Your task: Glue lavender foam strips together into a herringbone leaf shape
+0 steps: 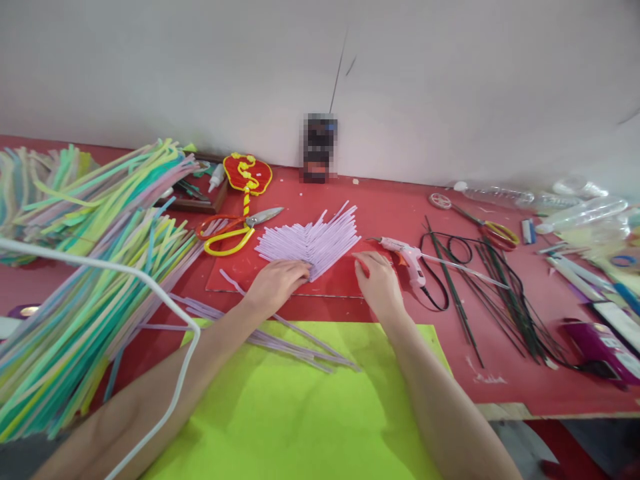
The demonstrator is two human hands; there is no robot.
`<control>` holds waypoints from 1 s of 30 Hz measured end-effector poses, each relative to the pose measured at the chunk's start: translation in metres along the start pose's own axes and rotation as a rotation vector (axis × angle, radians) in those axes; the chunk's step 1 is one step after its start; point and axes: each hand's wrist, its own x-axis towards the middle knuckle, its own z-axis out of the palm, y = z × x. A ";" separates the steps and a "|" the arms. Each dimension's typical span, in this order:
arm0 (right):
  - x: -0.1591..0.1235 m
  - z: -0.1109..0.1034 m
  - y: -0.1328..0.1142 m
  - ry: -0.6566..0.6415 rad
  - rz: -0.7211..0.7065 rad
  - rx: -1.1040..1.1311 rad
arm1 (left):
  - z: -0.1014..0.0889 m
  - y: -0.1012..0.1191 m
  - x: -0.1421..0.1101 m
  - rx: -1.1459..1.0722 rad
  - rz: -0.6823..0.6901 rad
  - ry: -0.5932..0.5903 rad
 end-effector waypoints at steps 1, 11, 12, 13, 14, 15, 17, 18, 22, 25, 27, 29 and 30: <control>-0.001 0.000 0.000 -0.019 -0.001 -0.026 | 0.000 0.000 0.000 -0.003 -0.001 -0.002; -0.030 0.001 -0.030 -0.227 -0.052 -0.162 | -0.001 0.001 0.000 -0.007 -0.020 -0.027; -0.035 0.002 -0.035 -0.232 -0.044 -0.190 | -0.001 0.002 0.000 -0.005 -0.024 -0.031; -0.039 0.002 -0.038 -0.236 -0.042 -0.214 | -0.001 0.002 0.000 -0.003 -0.027 -0.034; -0.041 0.003 -0.041 -0.238 -0.044 -0.234 | -0.001 0.002 0.000 -0.001 -0.029 -0.034; -0.043 0.005 -0.044 -0.237 -0.048 -0.252 | -0.001 0.002 0.000 0.000 -0.029 -0.031; -0.044 0.006 -0.046 -0.234 -0.059 -0.282 | 0.000 0.002 0.000 0.005 -0.025 -0.028; -0.044 0.007 -0.047 -0.232 -0.063 -0.292 | 0.000 0.001 0.000 0.009 -0.023 -0.026; -0.042 0.009 -0.046 -0.238 -0.075 -0.299 | 0.000 0.001 0.000 0.014 -0.020 -0.029; -0.043 0.010 -0.045 -0.248 -0.078 -0.301 | -0.001 0.001 0.000 0.013 -0.026 -0.034; -0.043 0.010 -0.045 -0.247 -0.081 -0.302 | -0.001 0.002 0.000 0.011 -0.027 -0.036; -0.043 0.010 -0.044 -0.241 -0.090 -0.294 | -0.001 0.001 0.000 0.010 -0.024 -0.033; -0.043 0.010 -0.044 -0.239 -0.095 -0.288 | 0.000 0.001 0.000 0.010 -0.022 -0.029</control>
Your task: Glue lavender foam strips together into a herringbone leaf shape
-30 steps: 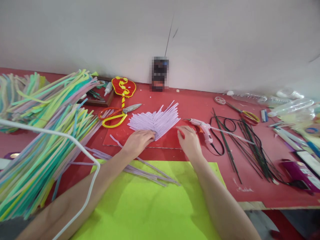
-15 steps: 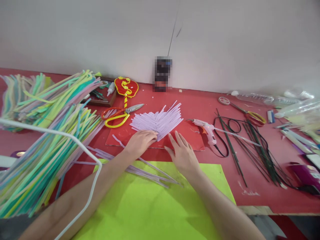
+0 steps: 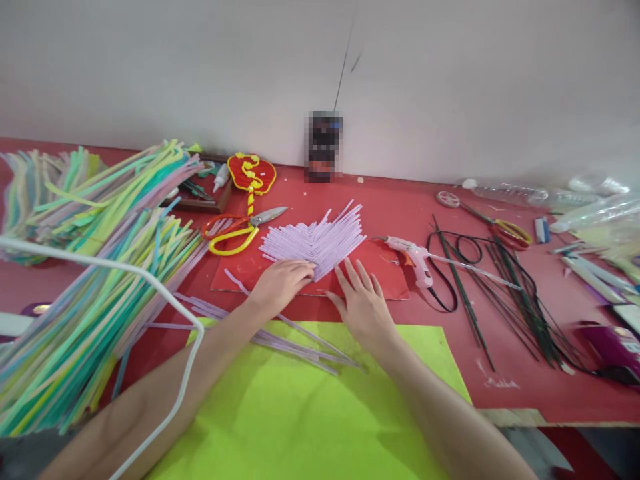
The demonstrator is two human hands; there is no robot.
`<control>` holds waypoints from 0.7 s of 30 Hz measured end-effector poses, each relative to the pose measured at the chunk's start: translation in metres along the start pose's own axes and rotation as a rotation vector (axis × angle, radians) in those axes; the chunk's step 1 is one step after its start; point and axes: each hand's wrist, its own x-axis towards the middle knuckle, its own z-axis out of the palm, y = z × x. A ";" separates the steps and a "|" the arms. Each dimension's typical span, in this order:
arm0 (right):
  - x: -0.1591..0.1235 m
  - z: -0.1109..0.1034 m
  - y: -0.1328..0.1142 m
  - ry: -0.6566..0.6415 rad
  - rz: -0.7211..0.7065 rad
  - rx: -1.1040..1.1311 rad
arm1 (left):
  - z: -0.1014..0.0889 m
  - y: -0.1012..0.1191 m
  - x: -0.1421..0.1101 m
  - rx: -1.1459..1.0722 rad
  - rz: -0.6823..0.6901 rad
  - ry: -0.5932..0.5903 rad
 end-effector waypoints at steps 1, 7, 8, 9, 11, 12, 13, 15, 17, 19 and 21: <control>0.000 0.000 0.000 0.001 -0.004 0.005 | 0.001 0.000 0.000 0.000 0.001 0.003; 0.003 -0.005 0.002 -0.043 -0.011 0.003 | 0.002 -0.002 0.000 0.003 0.006 0.008; 0.003 -0.006 0.003 -0.045 -0.010 0.003 | 0.002 -0.001 0.000 0.001 0.006 0.007; 0.004 -0.007 0.004 -0.044 -0.009 0.004 | 0.001 -0.001 0.000 0.000 0.005 0.006; 0.005 -0.009 0.009 -0.042 -0.016 0.012 | 0.001 -0.001 0.001 0.001 0.007 0.004; 0.005 -0.010 0.011 -0.045 -0.022 0.018 | 0.000 -0.001 0.001 0.001 0.008 0.003; 0.005 -0.011 0.013 -0.051 -0.027 0.023 | 0.000 -0.001 0.001 0.001 0.007 0.001; 0.005 -0.011 0.015 -0.065 -0.033 0.033 | 0.000 -0.001 0.001 0.000 0.004 -0.004; 0.006 -0.011 0.016 -0.072 -0.040 0.053 | 0.001 -0.002 0.000 -0.004 0.006 -0.007; 0.007 -0.011 0.017 -0.064 -0.038 0.091 | 0.001 -0.002 0.000 -0.009 0.010 -0.003; 0.009 -0.010 0.018 -0.036 -0.004 0.141 | 0.001 -0.002 0.000 -0.014 0.013 0.002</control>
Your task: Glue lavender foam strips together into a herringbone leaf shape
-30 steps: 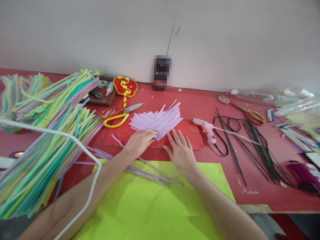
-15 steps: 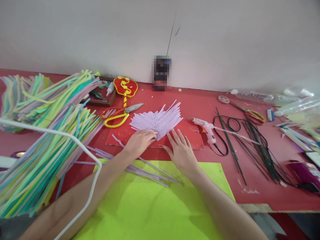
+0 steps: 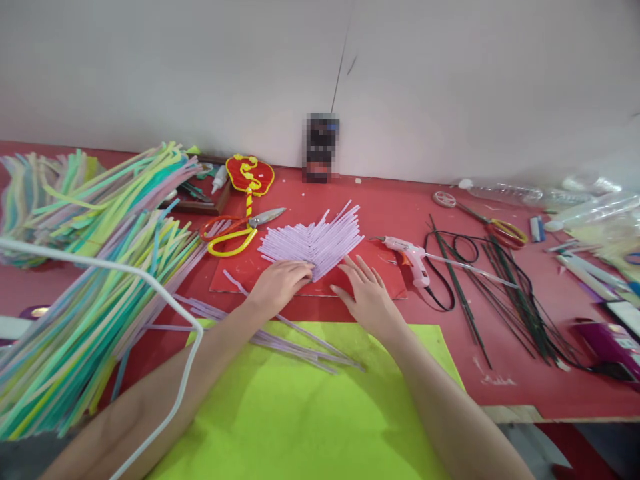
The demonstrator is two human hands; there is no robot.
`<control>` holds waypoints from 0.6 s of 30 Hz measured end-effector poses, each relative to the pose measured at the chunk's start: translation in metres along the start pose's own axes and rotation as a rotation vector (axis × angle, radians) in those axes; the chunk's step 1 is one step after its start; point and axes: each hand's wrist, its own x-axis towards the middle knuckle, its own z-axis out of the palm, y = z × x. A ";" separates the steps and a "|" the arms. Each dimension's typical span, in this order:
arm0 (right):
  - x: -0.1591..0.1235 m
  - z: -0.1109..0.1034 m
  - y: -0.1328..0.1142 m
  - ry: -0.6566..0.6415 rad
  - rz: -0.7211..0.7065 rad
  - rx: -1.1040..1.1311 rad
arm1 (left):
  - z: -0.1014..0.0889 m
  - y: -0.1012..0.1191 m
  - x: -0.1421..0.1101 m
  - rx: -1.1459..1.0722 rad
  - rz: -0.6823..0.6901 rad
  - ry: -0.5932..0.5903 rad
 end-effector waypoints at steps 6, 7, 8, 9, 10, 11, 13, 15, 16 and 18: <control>0.005 0.003 0.007 0.060 0.089 0.068 | -0.002 0.002 0.001 -0.009 0.004 0.004; 0.005 0.003 0.008 0.062 0.089 0.068 | -0.002 0.002 0.001 -0.010 0.002 0.002; 0.005 0.004 0.008 0.062 0.088 0.066 | -0.001 0.002 0.001 -0.010 0.001 0.001; 0.005 0.004 0.007 0.061 0.085 0.062 | -0.001 0.002 0.001 -0.010 0.001 -0.001; 0.005 0.004 0.006 0.058 0.081 0.056 | -0.001 0.001 0.001 -0.009 0.000 -0.003; 0.005 0.004 0.006 0.055 0.081 0.050 | -0.001 0.001 0.001 -0.007 -0.001 -0.006; 0.004 0.003 0.003 0.047 0.086 0.038 | -0.001 0.001 0.001 -0.004 -0.006 -0.009; 0.003 0.002 0.001 0.030 0.087 0.023 | -0.001 0.001 0.001 0.000 -0.007 -0.010; 0.003 0.002 0.000 0.019 0.083 0.013 | -0.001 0.001 0.001 0.002 -0.006 -0.011; 0.002 0.002 -0.001 -0.006 0.068 -0.017 | -0.001 0.001 0.001 0.008 -0.006 -0.011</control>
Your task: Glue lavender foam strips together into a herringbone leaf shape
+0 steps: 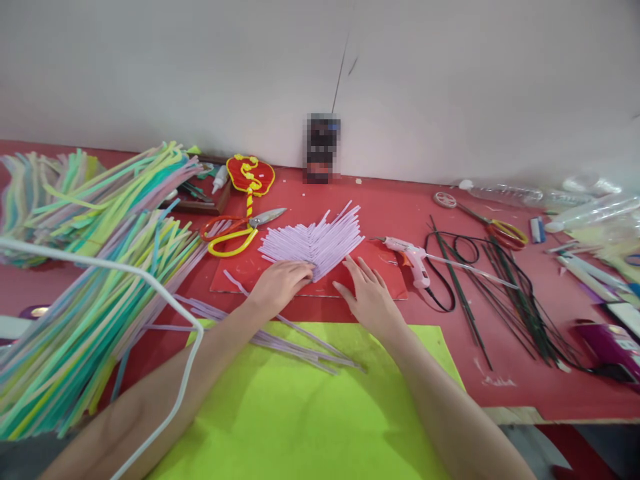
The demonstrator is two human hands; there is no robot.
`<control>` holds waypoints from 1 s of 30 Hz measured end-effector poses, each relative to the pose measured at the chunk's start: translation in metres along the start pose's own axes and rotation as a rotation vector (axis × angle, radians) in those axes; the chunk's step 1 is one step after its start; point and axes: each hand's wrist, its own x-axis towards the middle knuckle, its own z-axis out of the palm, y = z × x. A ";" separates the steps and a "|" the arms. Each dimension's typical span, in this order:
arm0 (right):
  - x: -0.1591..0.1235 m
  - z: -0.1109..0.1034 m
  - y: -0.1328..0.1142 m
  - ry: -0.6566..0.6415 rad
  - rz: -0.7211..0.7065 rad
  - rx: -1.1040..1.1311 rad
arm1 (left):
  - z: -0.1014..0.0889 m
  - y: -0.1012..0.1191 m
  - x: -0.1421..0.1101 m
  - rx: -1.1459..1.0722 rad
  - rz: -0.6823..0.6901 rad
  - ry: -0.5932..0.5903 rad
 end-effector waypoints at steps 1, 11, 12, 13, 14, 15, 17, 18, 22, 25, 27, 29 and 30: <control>-0.001 0.000 0.000 -0.011 -0.009 -0.017 | 0.000 0.000 0.000 0.004 -0.002 -0.001; -0.003 0.003 0.004 -0.076 -0.056 -0.117 | 0.001 0.001 0.000 0.011 -0.002 0.007; -0.003 0.002 0.004 -0.081 -0.063 -0.119 | 0.001 0.000 0.000 0.011 -0.003 0.007; -0.002 0.002 0.005 -0.087 -0.070 -0.120 | 0.002 0.000 0.000 0.012 -0.003 0.007; -0.002 0.002 0.005 -0.091 -0.077 -0.120 | 0.002 0.000 0.000 0.013 -0.002 0.007; -0.002 0.001 0.006 -0.094 -0.083 -0.120 | 0.002 0.000 0.000 0.015 0.000 0.008; -0.001 0.000 0.007 -0.098 -0.092 -0.118 | 0.003 -0.001 0.000 0.018 0.006 0.010; 0.000 -0.001 0.008 -0.098 -0.097 -0.116 | 0.003 -0.001 0.000 0.018 0.007 0.012; 0.002 -0.002 0.010 -0.095 -0.118 -0.118 | 0.003 -0.002 -0.001 0.014 0.005 0.019; 0.002 -0.002 0.010 -0.080 -0.124 -0.122 | 0.003 -0.002 -0.001 0.012 0.003 0.014; 0.003 -0.003 0.009 -0.077 -0.126 -0.123 | 0.003 -0.002 -0.001 0.010 -0.001 0.011; 0.002 -0.003 0.009 -0.080 -0.125 -0.121 | 0.003 -0.002 -0.001 0.008 -0.001 0.010; 0.002 -0.004 0.008 -0.082 -0.125 -0.118 | 0.003 -0.002 -0.001 0.006 0.000 0.011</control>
